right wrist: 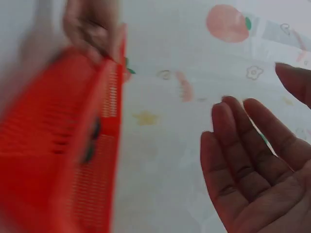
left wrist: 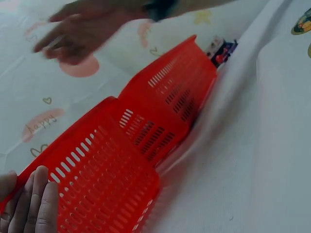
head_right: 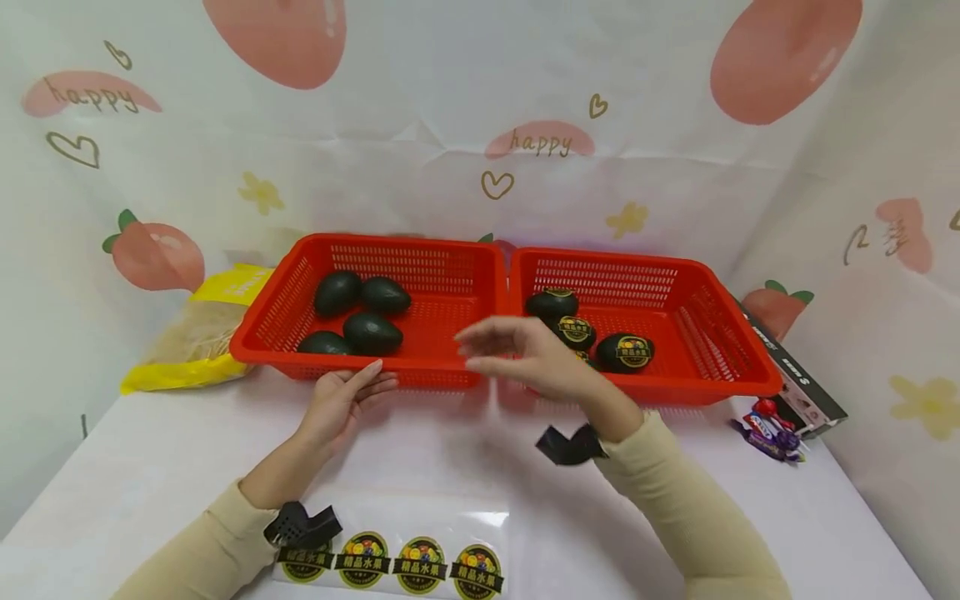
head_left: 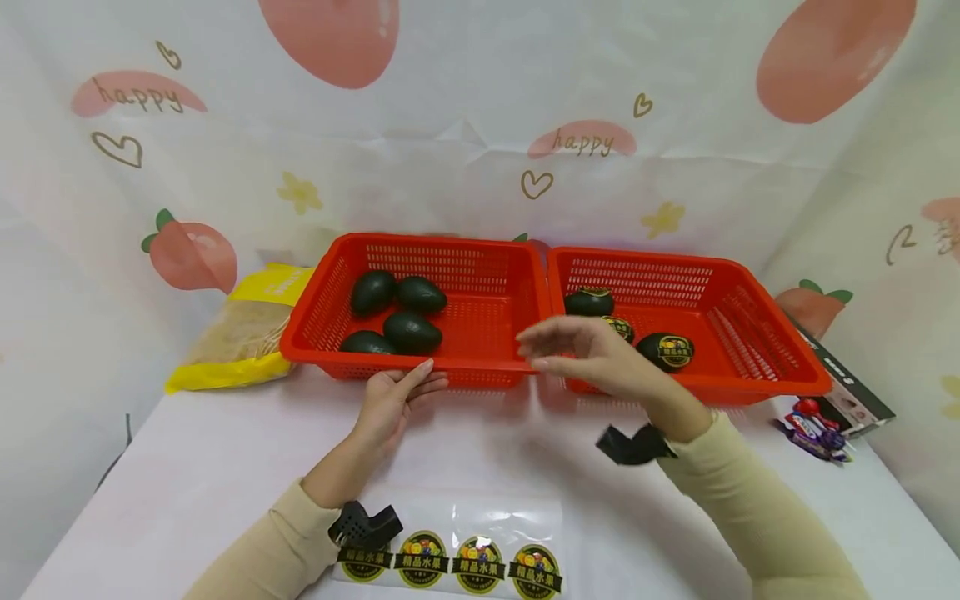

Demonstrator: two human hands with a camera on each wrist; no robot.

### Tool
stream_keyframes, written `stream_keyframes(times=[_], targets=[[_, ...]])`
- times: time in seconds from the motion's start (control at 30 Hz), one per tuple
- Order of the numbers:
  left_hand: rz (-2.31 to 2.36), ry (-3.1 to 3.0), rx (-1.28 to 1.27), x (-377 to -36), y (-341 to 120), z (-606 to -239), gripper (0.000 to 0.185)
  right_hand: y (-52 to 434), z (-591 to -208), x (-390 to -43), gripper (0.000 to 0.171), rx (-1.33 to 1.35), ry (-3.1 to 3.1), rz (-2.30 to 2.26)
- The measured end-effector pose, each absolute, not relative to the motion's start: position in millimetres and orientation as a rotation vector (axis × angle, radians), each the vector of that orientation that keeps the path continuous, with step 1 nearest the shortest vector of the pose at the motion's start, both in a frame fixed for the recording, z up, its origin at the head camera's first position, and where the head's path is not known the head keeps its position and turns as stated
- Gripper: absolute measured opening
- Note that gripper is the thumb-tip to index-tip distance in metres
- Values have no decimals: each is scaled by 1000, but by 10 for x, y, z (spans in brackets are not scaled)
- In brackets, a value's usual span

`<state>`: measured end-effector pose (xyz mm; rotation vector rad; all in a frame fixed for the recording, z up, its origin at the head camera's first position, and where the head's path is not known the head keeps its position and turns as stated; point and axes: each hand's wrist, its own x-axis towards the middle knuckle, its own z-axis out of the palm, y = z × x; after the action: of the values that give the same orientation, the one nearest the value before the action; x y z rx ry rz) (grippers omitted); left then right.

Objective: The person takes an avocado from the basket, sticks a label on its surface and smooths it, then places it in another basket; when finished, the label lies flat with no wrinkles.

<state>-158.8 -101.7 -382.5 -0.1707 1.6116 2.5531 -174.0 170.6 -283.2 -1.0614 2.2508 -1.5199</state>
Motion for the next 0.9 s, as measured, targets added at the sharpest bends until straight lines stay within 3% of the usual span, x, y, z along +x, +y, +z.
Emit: stream_keyframes(times=[0.13,0.27,0.6,0.83,0.9], targets=[[2541,1697,-94,-1604,-1025,-3854,14,1318,-2424,-2188,39,-1172,2401,-1238],[2532,1746,-56,-1608,-1042,-3857,14,835,-2350,-2652,46,-1141,2486,-1005],[2511,1678,-67,-1646,-1012,-3901,14,90,-2913,-3463,59,-869,2606,-795],[2547,1585,-41,-1644,-1029,-3930,25,-74,-3358,-3777,74,-778,2548,-832],[2557,1577,-28,-1657,-1029,-3925,26,-101,-3381,-3793,71,-806,2525,-778]])
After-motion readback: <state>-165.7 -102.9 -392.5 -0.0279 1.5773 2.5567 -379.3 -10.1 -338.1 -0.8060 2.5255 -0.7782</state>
